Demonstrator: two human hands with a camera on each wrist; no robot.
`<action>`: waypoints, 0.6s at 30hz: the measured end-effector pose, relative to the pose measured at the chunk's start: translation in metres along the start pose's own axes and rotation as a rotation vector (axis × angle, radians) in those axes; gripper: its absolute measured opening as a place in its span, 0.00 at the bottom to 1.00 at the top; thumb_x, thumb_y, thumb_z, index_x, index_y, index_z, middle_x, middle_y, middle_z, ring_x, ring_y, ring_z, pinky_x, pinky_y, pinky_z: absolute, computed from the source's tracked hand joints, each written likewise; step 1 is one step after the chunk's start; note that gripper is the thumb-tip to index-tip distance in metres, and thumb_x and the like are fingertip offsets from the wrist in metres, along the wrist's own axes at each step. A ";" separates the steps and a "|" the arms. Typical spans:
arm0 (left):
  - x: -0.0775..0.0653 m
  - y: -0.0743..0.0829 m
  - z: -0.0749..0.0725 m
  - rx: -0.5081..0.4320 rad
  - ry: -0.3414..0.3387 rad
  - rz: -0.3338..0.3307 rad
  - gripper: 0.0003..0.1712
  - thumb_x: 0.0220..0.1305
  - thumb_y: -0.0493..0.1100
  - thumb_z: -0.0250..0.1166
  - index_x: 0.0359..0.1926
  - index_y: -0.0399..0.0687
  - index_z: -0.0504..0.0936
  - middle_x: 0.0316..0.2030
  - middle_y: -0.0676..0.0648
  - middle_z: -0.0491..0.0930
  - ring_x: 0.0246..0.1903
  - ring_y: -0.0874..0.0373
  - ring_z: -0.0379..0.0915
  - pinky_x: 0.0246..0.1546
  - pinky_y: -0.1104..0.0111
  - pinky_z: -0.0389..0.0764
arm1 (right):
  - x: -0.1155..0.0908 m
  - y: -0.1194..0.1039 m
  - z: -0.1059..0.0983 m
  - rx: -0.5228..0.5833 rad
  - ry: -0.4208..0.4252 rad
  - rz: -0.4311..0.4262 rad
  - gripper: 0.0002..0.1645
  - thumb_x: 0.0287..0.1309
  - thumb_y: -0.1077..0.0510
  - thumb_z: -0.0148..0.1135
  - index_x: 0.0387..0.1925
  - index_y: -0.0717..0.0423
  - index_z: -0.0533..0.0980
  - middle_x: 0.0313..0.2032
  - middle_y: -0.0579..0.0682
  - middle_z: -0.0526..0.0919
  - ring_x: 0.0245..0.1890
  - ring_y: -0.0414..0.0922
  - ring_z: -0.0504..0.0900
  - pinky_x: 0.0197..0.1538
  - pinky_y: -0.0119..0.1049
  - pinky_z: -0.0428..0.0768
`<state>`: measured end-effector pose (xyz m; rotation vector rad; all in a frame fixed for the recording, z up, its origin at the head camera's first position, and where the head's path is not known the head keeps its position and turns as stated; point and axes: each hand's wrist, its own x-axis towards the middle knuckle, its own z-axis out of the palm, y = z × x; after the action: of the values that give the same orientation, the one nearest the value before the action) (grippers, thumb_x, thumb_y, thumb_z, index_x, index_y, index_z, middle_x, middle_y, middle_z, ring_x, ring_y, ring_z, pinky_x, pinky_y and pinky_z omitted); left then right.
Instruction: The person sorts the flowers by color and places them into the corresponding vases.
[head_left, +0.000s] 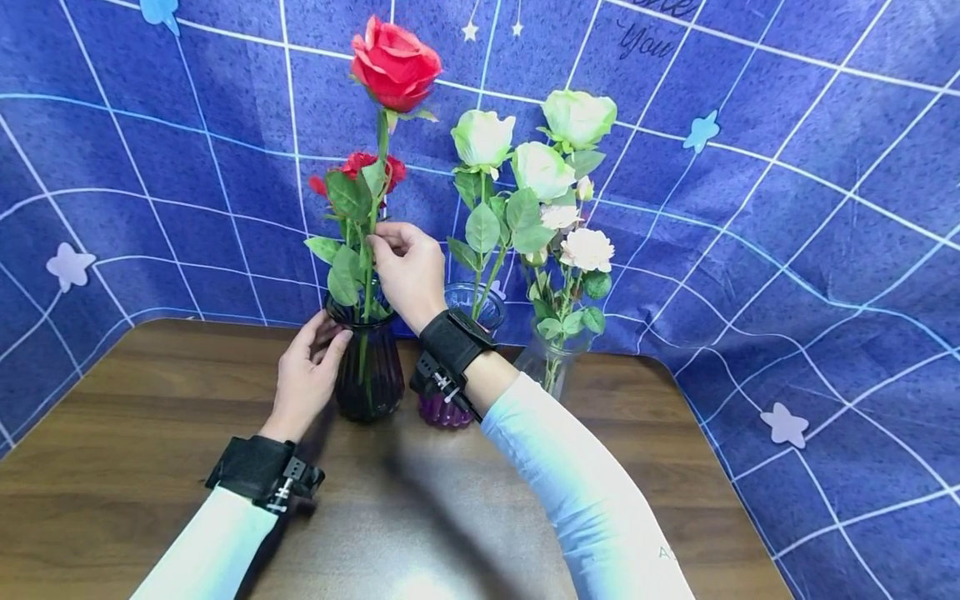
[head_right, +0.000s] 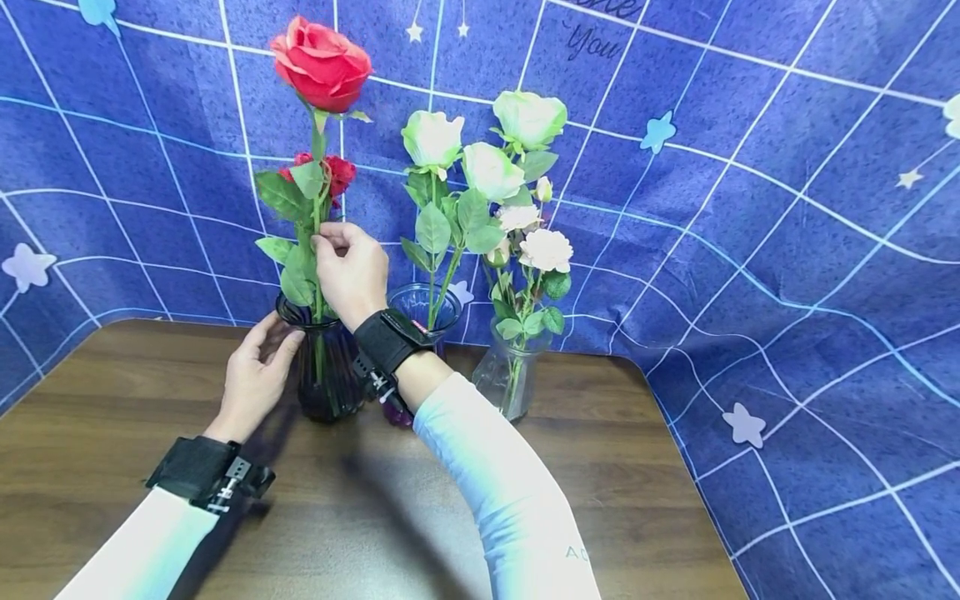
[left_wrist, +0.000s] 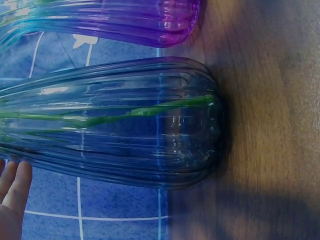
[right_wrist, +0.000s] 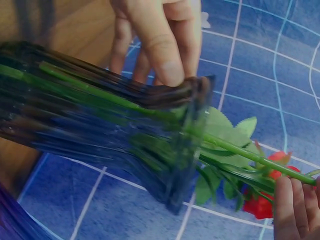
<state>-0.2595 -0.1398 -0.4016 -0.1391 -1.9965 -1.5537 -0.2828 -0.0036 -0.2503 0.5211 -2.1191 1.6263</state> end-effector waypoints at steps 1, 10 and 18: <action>0.000 0.000 0.000 0.000 -0.001 0.002 0.27 0.64 0.41 0.60 0.63 0.40 0.68 0.53 0.38 0.78 0.47 0.72 0.72 0.45 0.90 0.70 | -0.001 0.002 0.001 -0.008 0.000 -0.001 0.11 0.59 0.61 0.60 0.42 0.62 0.80 0.34 0.55 0.86 0.29 0.43 0.81 0.28 0.20 0.74; 0.001 -0.001 0.003 -0.003 -0.004 0.009 0.27 0.64 0.38 0.60 0.63 0.38 0.68 0.52 0.35 0.77 0.45 0.78 0.70 0.44 0.91 0.69 | -0.008 0.021 0.007 -0.097 0.003 0.019 0.09 0.57 0.61 0.62 0.39 0.60 0.82 0.33 0.53 0.87 0.31 0.41 0.82 0.29 0.19 0.71; 0.000 0.000 0.002 -0.031 0.003 0.013 0.25 0.64 0.40 0.60 0.61 0.40 0.70 0.52 0.36 0.78 0.44 0.79 0.71 0.45 0.88 0.72 | -0.016 0.030 0.013 -0.163 -0.042 0.035 0.09 0.57 0.59 0.62 0.38 0.58 0.82 0.31 0.52 0.86 0.29 0.41 0.81 0.29 0.19 0.70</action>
<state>-0.2607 -0.1376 -0.4018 -0.1626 -1.9660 -1.5764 -0.2869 -0.0085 -0.2862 0.4722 -2.2790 1.4563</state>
